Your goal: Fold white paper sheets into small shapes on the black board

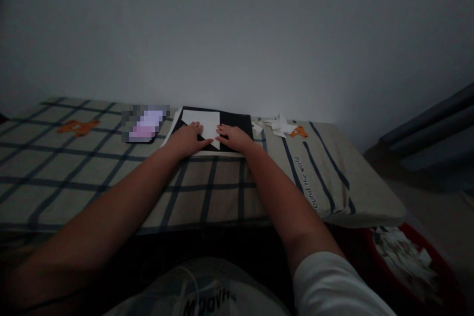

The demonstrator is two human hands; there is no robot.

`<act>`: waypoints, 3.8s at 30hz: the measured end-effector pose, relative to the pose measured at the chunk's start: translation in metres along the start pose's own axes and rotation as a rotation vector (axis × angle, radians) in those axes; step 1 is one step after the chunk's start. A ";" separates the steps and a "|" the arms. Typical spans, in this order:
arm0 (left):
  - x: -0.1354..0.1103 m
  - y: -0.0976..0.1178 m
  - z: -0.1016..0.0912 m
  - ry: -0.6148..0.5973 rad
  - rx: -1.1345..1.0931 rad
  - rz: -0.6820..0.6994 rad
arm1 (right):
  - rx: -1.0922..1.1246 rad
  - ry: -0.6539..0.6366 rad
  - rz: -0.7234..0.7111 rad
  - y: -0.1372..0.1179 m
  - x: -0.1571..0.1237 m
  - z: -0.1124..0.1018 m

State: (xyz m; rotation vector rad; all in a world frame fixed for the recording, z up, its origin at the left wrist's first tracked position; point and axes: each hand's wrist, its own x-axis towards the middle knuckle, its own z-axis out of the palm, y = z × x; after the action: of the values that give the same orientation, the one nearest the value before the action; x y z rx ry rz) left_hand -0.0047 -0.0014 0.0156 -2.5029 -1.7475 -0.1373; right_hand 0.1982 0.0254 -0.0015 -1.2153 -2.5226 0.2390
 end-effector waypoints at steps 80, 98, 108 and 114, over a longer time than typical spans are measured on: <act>0.000 -0.009 -0.004 0.074 0.024 -0.282 | 0.069 0.023 0.003 0.000 -0.001 0.000; 0.002 -0.025 -0.002 0.183 0.013 -0.197 | 0.074 0.011 -0.007 0.002 0.001 0.001; 0.013 -0.013 0.007 0.165 -0.127 0.152 | 0.090 0.013 -0.011 0.003 0.000 0.001; 0.010 -0.011 0.005 0.114 -0.142 0.219 | 0.092 0.031 -0.011 0.003 0.000 0.002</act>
State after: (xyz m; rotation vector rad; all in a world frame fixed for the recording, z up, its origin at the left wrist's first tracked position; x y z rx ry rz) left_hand -0.0111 0.0119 0.0121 -2.7042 -1.4589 -0.3918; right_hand 0.2000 0.0274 -0.0044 -1.1606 -2.4629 0.3269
